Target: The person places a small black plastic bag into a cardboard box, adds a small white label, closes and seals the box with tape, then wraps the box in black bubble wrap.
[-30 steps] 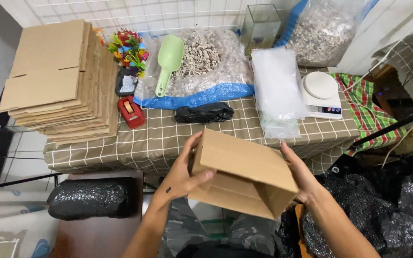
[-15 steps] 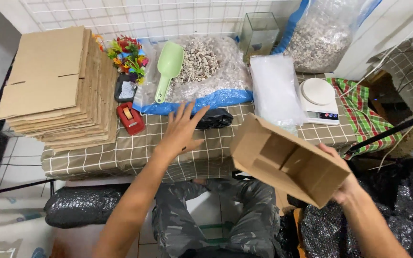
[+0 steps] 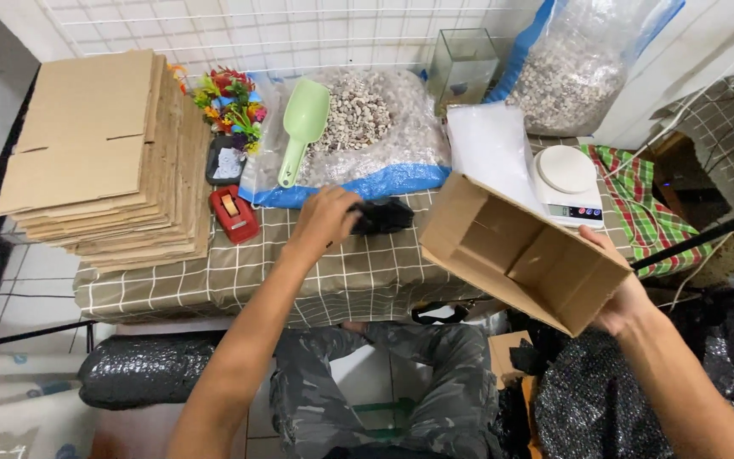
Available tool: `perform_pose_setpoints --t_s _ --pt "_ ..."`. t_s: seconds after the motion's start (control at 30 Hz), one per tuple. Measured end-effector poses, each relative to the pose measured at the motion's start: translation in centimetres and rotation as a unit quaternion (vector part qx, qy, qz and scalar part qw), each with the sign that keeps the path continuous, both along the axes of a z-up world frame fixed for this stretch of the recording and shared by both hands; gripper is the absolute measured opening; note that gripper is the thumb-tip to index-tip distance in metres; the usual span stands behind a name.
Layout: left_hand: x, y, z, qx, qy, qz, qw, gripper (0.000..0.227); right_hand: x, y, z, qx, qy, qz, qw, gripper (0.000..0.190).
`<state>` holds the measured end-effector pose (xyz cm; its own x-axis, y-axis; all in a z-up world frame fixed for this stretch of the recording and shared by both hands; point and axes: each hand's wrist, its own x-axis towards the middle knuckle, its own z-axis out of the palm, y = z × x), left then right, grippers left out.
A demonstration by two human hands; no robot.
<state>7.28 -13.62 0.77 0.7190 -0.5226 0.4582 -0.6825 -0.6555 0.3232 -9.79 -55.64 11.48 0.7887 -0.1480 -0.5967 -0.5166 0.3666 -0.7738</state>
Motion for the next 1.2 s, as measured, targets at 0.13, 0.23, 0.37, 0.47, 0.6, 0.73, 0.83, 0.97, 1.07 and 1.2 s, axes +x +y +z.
perform_pose_setpoints --t_s 0.13,0.23,0.37,0.47,0.6,0.73,0.83,0.97,1.07,1.2 --pt "-1.9 -1.4 -0.8 0.141 0.096 0.020 0.985 0.053 0.9 1.4 -1.1 0.018 -0.019 0.014 1.000 0.034" --pt "-1.1 -2.0 -5.1 0.163 -0.047 0.081 0.982 0.052 0.8 2.4 -1.5 0.045 0.005 0.008 0.999 0.038" --pt "0.7 -2.0 -6.2 0.129 -0.068 0.097 0.985 0.030 1.0 2.1 -2.5 0.042 -0.014 0.024 0.999 0.058" --pt "2.4 -0.9 -6.3 0.049 0.024 0.083 0.995 0.034 1.9 1.2 -4.2 0.051 -0.018 0.044 0.998 0.061" --pt "1.1 2.3 -1.1 -0.073 0.099 0.073 0.990 0.045 2.4 2.9 -3.0 0.048 0.013 0.114 0.992 0.069" --pt "-0.7 6.8 6.0 -0.102 0.021 0.092 0.990 0.048 5.1 7.9 0.1 0.029 0.058 0.201 0.978 0.077" --pt "-3.1 9.9 12.0 -0.128 -0.038 0.103 0.986 0.050 6.6 12.1 1.9 0.012 0.106 0.288 0.952 0.086" --pt "-7.1 11.3 19.2 -0.150 -0.076 0.096 0.981 0.040 8.8 16.5 2.8 -0.020 0.148 0.382 0.912 0.095" --pt "-8.8 10.1 21.1 -0.200 -0.033 0.050 0.978 0.039 11.1 17.7 1.3 -0.043 0.165 0.391 0.905 0.102" --pt "-9.5 5.5 20.3 -0.288 0.095 -0.086 0.949 0.046 14.6 16.4 -2.4 -0.049 0.225 0.400 0.887 0.112"
